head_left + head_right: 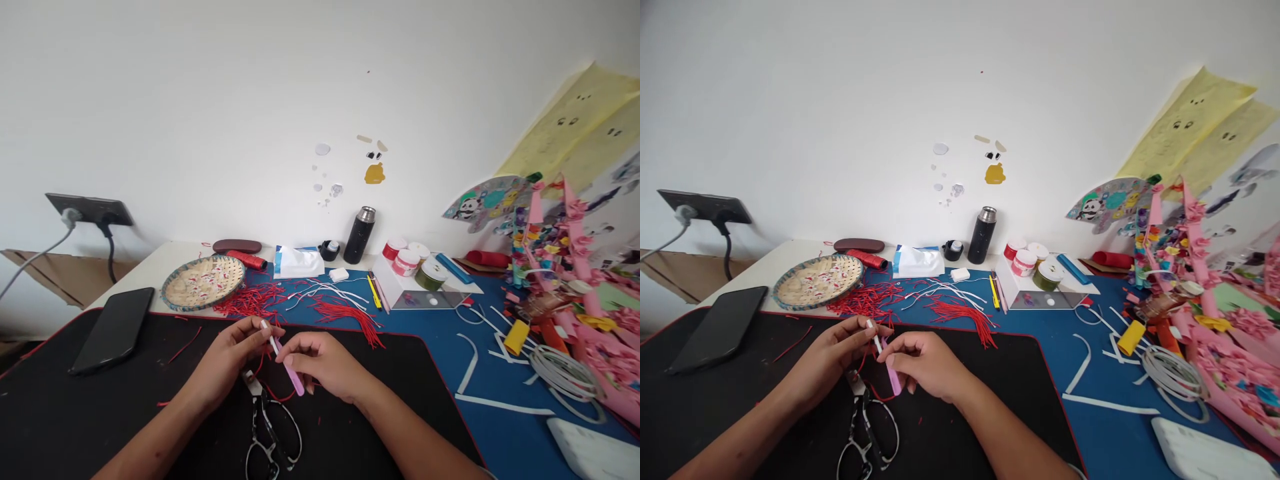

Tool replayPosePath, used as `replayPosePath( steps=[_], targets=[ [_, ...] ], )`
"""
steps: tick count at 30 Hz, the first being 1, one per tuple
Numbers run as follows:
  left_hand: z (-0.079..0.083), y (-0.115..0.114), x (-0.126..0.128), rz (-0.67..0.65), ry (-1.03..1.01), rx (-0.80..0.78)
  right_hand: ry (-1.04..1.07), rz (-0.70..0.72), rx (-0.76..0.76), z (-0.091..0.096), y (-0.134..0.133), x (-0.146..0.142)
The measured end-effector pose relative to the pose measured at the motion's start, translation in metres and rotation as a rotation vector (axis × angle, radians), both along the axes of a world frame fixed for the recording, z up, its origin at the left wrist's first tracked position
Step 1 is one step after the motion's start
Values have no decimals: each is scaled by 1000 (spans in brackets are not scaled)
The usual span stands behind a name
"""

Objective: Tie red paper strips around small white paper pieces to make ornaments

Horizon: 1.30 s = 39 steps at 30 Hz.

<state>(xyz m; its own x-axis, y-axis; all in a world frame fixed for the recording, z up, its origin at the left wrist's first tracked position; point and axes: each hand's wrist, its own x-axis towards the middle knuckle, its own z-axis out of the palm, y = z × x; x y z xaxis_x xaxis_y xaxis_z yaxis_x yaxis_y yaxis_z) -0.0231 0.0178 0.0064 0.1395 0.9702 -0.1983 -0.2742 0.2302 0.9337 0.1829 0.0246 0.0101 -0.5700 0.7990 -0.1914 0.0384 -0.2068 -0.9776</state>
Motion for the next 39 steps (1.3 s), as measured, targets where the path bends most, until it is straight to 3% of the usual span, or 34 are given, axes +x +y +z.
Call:
replayPosePath(
  steps=[9,15,22,30,39],
  targets=[
    [2,1,4,81,-59,-111,96,-18,-59,3,5,3],
    [4,0,6,151,-107,-149,-38,-26,167,-2,0,-2],
    [6,-6,11,53,-116,-151,-236,-137,419,-4,0,0],
    [11,-5,12,106,-135,-199,-367,-6,656,1,-2,3],
    [10,-7,14,30,-111,-183,-356,-127,564,4,-2,2]
  ],
)
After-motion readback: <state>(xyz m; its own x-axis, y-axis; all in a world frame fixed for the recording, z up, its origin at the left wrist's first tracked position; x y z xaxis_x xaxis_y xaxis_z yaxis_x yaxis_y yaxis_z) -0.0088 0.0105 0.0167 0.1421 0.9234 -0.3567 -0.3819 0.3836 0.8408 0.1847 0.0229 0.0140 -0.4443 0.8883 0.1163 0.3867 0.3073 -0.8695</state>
